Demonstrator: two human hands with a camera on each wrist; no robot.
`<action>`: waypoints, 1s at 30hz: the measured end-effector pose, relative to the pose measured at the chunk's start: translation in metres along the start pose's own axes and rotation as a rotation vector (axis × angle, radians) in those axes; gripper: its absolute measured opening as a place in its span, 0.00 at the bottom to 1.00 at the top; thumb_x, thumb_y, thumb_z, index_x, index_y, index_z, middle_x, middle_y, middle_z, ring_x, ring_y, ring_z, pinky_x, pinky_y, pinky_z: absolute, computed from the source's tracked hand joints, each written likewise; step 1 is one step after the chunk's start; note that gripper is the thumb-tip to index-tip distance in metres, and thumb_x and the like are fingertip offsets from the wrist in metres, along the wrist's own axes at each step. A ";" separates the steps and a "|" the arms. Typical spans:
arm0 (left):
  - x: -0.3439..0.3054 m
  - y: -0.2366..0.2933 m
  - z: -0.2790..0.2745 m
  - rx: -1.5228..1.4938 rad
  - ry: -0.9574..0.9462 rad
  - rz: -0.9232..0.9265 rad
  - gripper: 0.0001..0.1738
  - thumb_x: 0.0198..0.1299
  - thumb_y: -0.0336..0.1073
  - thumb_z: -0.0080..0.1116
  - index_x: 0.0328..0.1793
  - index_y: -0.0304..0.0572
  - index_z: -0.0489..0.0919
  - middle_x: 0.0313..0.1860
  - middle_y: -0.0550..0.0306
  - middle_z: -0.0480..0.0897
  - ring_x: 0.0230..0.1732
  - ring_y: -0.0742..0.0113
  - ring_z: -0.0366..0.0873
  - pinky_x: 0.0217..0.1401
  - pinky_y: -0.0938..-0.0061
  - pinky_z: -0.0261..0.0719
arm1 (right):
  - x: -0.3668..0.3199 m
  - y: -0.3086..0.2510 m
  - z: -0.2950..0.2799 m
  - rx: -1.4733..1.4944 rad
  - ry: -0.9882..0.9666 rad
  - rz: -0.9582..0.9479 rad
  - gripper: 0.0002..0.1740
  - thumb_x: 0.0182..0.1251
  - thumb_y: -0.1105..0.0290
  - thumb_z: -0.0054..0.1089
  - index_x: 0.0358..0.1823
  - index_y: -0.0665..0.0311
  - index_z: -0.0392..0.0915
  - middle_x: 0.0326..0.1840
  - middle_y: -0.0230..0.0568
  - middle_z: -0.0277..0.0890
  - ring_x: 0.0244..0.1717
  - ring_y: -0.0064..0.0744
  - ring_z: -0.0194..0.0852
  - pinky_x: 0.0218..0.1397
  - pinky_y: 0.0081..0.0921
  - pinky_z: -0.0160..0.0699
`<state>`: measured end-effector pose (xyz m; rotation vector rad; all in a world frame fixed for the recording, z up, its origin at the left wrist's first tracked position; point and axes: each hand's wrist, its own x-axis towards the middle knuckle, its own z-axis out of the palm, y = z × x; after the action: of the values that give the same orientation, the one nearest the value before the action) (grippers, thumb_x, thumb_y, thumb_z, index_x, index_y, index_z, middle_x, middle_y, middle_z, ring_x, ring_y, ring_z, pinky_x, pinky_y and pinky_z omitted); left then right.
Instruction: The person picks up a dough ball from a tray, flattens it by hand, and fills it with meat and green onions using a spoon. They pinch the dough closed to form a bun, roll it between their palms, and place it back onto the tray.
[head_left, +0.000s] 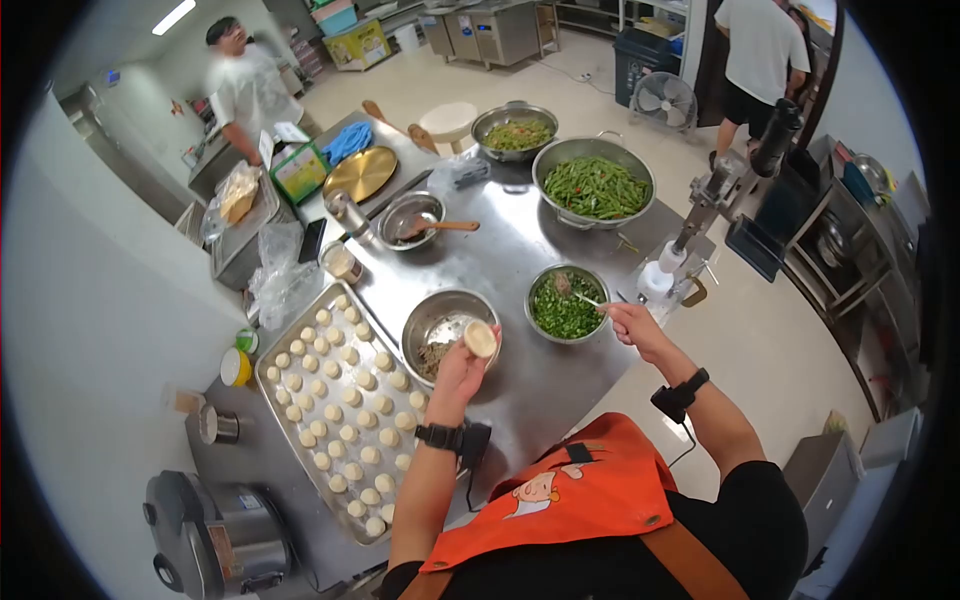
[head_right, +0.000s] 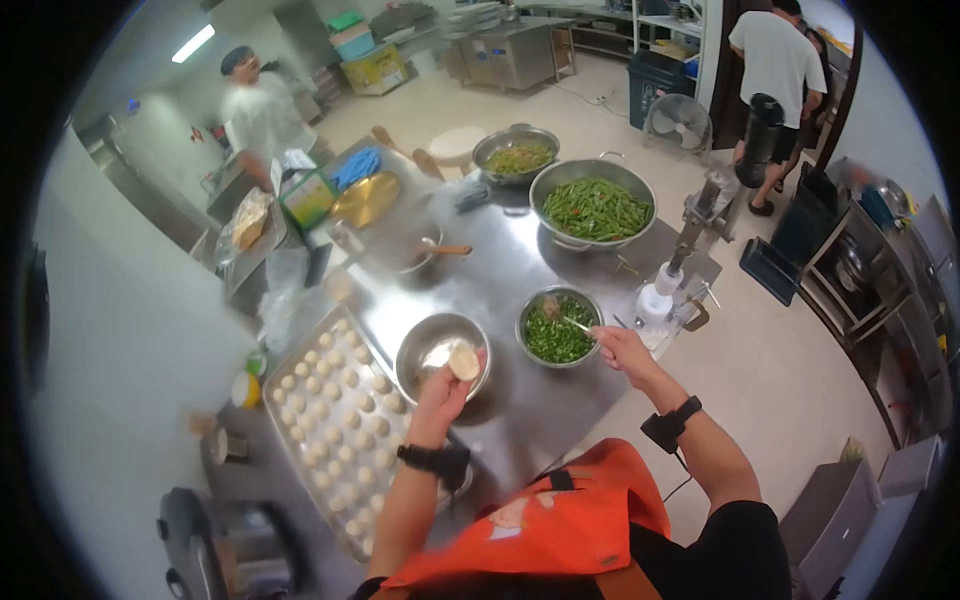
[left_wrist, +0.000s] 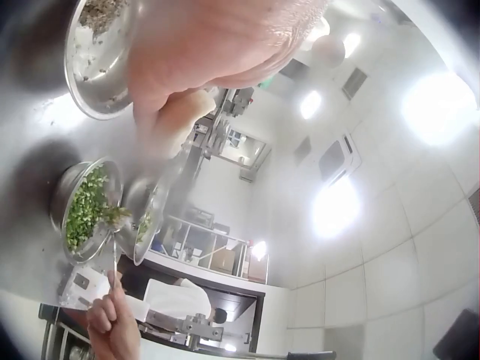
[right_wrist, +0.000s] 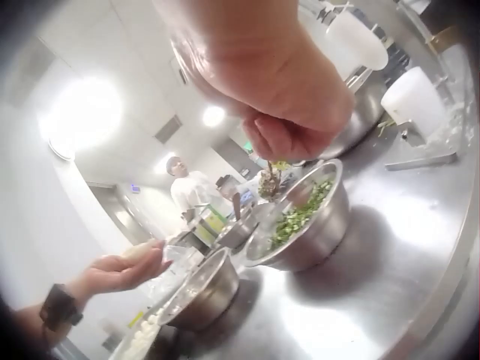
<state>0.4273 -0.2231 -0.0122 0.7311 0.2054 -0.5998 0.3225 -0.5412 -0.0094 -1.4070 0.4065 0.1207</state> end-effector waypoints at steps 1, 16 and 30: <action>0.006 -0.001 0.000 0.026 0.004 0.014 0.21 0.64 0.17 0.32 0.64 0.20 0.61 0.63 0.34 0.68 0.64 0.46 0.70 0.70 0.60 0.70 | -0.009 -0.014 0.011 0.051 -0.058 0.023 0.18 0.74 0.63 0.46 0.56 0.66 0.75 0.18 0.18 0.55 0.16 0.10 0.47 0.18 0.12 0.46; 0.053 -0.025 -0.041 -0.223 -0.026 0.099 0.23 0.62 0.15 0.37 0.65 0.23 0.62 0.64 0.40 0.68 0.64 0.48 0.69 0.71 0.59 0.69 | -0.003 0.016 0.136 -0.755 0.011 -0.648 0.16 0.70 0.65 0.50 0.54 0.63 0.77 0.21 0.27 0.69 0.23 0.23 0.69 0.25 0.26 0.69; -0.034 0.041 -0.016 1.066 0.065 0.393 0.18 0.64 0.39 0.48 0.45 0.27 0.80 0.20 0.68 0.69 0.22 0.79 0.59 0.24 0.75 0.57 | -0.032 -0.012 0.171 -1.508 -0.080 -1.145 0.23 0.55 0.72 0.52 0.55 0.68 0.74 0.26 0.37 0.72 0.26 0.35 0.75 0.25 0.31 0.72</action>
<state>0.4232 -0.1734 0.0121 1.7712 -0.2308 -0.2695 0.3317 -0.3723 0.0315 -2.8690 -0.8147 -0.5785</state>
